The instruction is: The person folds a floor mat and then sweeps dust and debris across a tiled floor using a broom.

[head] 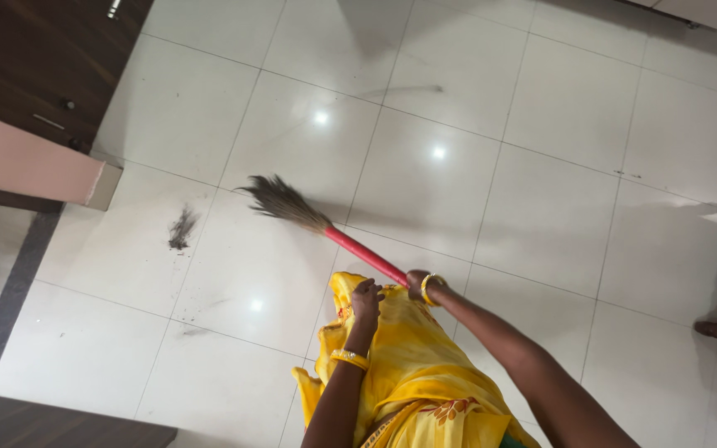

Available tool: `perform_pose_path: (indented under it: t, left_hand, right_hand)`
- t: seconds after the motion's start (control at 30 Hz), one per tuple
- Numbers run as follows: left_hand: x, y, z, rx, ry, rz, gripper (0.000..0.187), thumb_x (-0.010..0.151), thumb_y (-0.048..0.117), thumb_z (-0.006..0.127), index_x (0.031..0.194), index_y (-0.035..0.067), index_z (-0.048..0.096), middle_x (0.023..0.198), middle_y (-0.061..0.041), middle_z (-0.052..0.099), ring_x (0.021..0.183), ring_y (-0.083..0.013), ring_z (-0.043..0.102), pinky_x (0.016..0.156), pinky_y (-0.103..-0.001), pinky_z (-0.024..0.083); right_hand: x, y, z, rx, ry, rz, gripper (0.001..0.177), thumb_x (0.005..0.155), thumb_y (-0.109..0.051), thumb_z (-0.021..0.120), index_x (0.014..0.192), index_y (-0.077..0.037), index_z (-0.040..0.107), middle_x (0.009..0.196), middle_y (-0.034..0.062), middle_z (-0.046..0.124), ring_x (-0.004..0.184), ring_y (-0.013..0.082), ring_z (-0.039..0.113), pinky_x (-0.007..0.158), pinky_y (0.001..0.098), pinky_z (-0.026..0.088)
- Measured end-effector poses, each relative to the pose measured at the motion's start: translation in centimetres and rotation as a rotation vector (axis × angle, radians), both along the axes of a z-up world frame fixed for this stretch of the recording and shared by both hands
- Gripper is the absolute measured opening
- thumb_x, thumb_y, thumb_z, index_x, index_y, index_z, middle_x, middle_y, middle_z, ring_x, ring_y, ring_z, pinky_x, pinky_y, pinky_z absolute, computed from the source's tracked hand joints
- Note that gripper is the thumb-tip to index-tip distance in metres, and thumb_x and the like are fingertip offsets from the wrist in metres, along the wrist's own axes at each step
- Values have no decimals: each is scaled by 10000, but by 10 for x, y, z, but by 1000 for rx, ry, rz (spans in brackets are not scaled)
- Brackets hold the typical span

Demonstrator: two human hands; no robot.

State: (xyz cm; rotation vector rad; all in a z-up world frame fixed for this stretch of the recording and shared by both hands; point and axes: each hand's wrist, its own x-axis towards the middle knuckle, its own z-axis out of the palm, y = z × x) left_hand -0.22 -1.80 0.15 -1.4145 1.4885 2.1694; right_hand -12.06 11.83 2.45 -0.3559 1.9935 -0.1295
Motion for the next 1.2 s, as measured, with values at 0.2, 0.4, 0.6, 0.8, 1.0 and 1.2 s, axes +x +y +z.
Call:
perform_pose_path:
  t: [0.2,0.4,0.6,0.8,1.0,1.2]
  left_hand:
    - [-40,25,-3,19,19,-88,434,934,170,583,1329,-7,610,1089,-161,761,791,-188,720,441,-290,426]
    - [-104,40,-7,-20,39,-20,396,944,131,577,1309,-12,635,1085,-178,769,790,-220,750,628,-274,595]
    - [-175,77,0,-30,149,63,302,919,123,614,1169,-3,727,954,-140,771,756,-192,734,618,-282,589]
    - [-190,100,6,94,-39,98,274,924,231,571,1143,105,676,1035,-47,764,802,-159,722,504,-328,432]
    - [-184,101,7,129,-115,168,353,947,241,539,1264,131,647,1121,-27,751,898,-184,723,617,-399,518]
    - [-171,82,4,102,-131,207,407,969,273,565,1341,131,644,1118,-58,763,910,-182,708,630,-388,508]
  right_hand:
    - [-49,34,57,-157,-2,-396,184,837,-91,646,1010,-64,588,654,77,594,480,174,543,422,369,434]
    - [-123,94,62,-216,32,-743,238,808,25,572,1038,-26,538,634,88,535,450,180,479,356,351,357]
    - [-229,140,39,-316,139,-924,168,785,63,608,939,63,540,699,101,591,509,188,619,422,331,518]
    - [-312,138,35,-149,153,-865,194,798,67,626,966,114,541,717,152,616,506,207,623,427,337,498]
    - [-306,79,6,54,87,-414,274,860,0,564,1130,46,547,711,120,617,481,189,598,404,353,469]
    - [-249,-29,-30,-123,157,138,293,888,-59,543,1160,8,628,913,230,710,794,336,695,660,440,557]
